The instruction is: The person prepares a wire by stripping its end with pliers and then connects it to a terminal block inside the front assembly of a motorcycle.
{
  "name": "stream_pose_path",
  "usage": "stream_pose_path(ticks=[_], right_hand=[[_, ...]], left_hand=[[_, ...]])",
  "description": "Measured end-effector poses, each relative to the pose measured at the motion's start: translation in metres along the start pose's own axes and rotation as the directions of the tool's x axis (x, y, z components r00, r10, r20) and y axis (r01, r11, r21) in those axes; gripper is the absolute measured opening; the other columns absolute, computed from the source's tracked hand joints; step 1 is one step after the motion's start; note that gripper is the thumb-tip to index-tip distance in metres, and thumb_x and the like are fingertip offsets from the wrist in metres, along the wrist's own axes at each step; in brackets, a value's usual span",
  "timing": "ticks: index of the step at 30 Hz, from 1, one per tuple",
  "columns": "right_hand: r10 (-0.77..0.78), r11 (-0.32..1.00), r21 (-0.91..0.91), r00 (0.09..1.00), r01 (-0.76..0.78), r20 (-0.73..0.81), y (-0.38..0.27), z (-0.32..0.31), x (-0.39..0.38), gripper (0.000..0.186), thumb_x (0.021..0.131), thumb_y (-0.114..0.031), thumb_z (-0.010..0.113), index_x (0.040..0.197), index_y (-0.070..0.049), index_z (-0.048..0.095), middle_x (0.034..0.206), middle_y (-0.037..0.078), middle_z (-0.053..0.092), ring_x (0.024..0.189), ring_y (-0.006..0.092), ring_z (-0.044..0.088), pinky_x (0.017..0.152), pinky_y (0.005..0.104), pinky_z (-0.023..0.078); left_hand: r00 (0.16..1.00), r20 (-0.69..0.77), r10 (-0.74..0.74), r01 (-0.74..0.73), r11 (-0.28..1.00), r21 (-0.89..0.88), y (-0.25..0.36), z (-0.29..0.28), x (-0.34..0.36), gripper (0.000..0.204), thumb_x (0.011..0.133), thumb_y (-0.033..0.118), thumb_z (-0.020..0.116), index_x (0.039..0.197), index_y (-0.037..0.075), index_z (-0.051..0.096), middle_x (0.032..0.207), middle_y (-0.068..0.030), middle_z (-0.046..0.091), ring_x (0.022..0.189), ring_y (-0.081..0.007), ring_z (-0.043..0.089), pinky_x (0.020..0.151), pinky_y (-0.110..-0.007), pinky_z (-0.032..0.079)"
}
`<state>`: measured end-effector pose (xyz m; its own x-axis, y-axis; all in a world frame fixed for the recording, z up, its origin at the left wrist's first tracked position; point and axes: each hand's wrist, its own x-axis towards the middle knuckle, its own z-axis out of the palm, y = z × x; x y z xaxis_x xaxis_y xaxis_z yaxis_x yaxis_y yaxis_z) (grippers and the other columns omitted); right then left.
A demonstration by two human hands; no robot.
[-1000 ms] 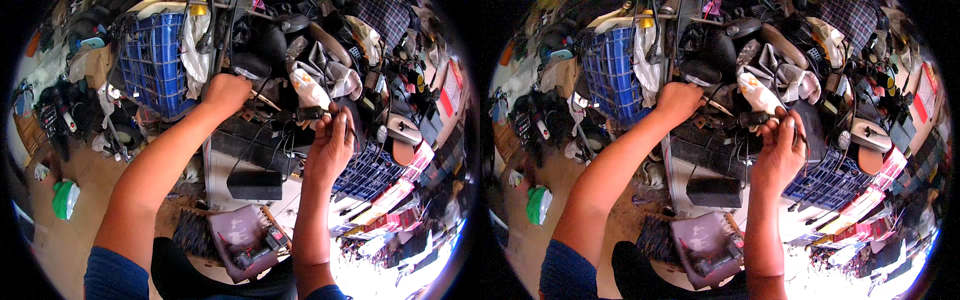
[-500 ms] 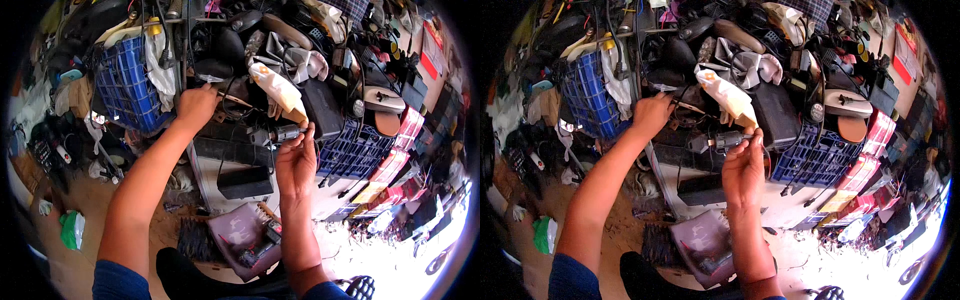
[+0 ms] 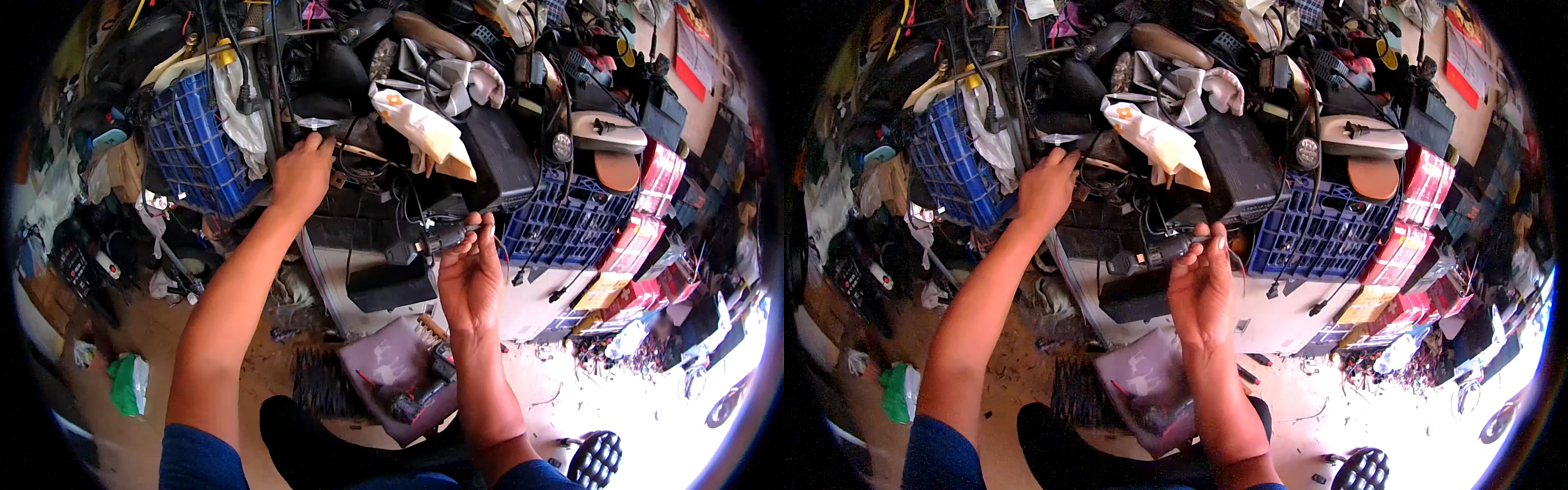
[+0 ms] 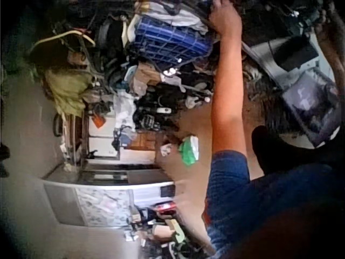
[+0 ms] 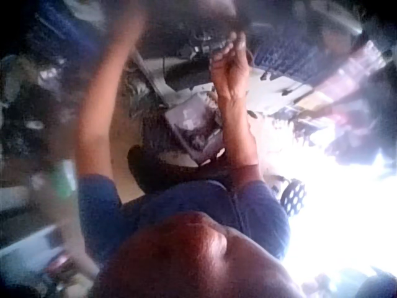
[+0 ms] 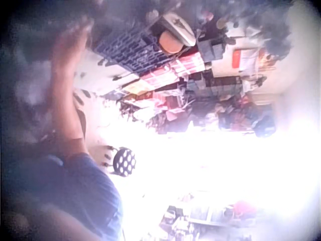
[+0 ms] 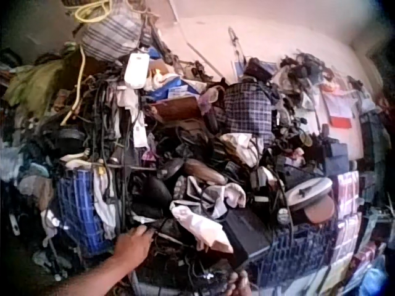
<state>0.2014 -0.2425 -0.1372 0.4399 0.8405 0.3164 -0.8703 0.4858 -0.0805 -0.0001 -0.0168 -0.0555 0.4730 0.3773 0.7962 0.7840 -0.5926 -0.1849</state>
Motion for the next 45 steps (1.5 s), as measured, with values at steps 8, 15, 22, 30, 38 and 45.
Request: stream_pose_path(ticks=[8,15,22,30,38,45], right_hand=[[0.055,0.985,-0.162,0.998,-0.055,-0.004,-0.017,-0.016,-0.033,0.029,0.106,-0.015,0.066,0.133,-0.005,0.062,0.125,0.013,0.071,0.098,0.0156,0.070,0.090,0.0296,0.060],[0.152,0.904,-0.396,0.987,-0.160,-0.053,-0.002,-0.040,-0.056,0.025,0.107,-0.010,0.062,0.131,-0.002,0.066,0.122,0.017,0.073,0.094,0.0184,0.070,0.084,0.0310,0.060],[0.169,0.778,-0.575,0.966,-0.252,-0.195,0.003,-0.057,-0.070,0.030,0.104,-0.008,0.068,0.132,0.001,0.064,0.120,0.015,0.074,0.092,0.0140,0.069,0.082,0.0278,0.059],[0.126,0.604,-0.766,0.975,-0.221,-0.182,0.000,-0.110,-0.076,0.033,0.103,-0.012,0.071,0.132,0.001,0.064,0.117,0.012,0.076,0.097,0.0121,0.068,0.081,0.0263,0.056],[0.380,0.400,-0.853,0.907,-0.336,-0.180,0.001,-0.133,-0.102,0.050,0.107,-0.018,0.065,0.151,0.002,0.051,0.139,0.014,0.067,0.119,0.0191,0.064,0.103,0.0342,0.053],[0.333,0.705,-0.505,0.861,-0.498,-0.384,-0.034,-0.198,-0.118,0.041,0.113,-0.033,0.053,0.143,-0.005,0.054,0.132,0.017,0.070,0.099,0.0248,0.071,0.090,0.0383,0.057]], left_hand=[[0.995,0.011,-0.100,0.088,0.807,-0.584,0.068,-0.058,-0.088,0.027,0.099,0.020,0.072,0.123,0.006,0.074,0.110,-0.0098,0.075,0.098,-0.0288,0.073,0.083,-0.039,0.058],[0.667,0.726,0.170,0.743,-0.065,-0.667,0.113,-0.075,-0.173,0.045,0.108,0.034,0.065,0.139,0.001,0.065,0.096,-0.0004,0.072,0.068,-0.0054,0.058,0.060,-0.024,0.047],[0.634,0.734,0.244,0.770,-0.287,-0.570,0.148,-0.055,-0.222,0.042,0.108,0.022,0.064,0.144,0.003,0.057,0.105,-0.0056,0.075,0.066,-0.0042,0.056,0.058,-0.022,0.048],[0.565,0.782,0.264,0.778,-0.486,-0.398,0.170,-0.047,-0.254,0.039,0.108,0.024,0.059,0.140,0.003,0.057,0.110,-0.0119,0.074,0.067,-0.0115,0.062,0.057,-0.025,0.048],[0.533,0.825,0.188,0.788,-0.464,-0.404,0.191,-0.012,-0.282,0.030,0.111,0.024,0.059,0.134,0.004,0.061,0.092,-0.0003,0.065,0.067,-0.0092,0.062,0.055,-0.024,0.045],[0.375,0.900,0.225,0.803,-0.563,-0.194,0.203,0.010,-0.341,0.040,0.110,0.026,0.059,0.142,0.002,0.058,0.100,-0.0076,0.072,0.066,-0.0103,0.061,0.057,-0.024,0.045]])
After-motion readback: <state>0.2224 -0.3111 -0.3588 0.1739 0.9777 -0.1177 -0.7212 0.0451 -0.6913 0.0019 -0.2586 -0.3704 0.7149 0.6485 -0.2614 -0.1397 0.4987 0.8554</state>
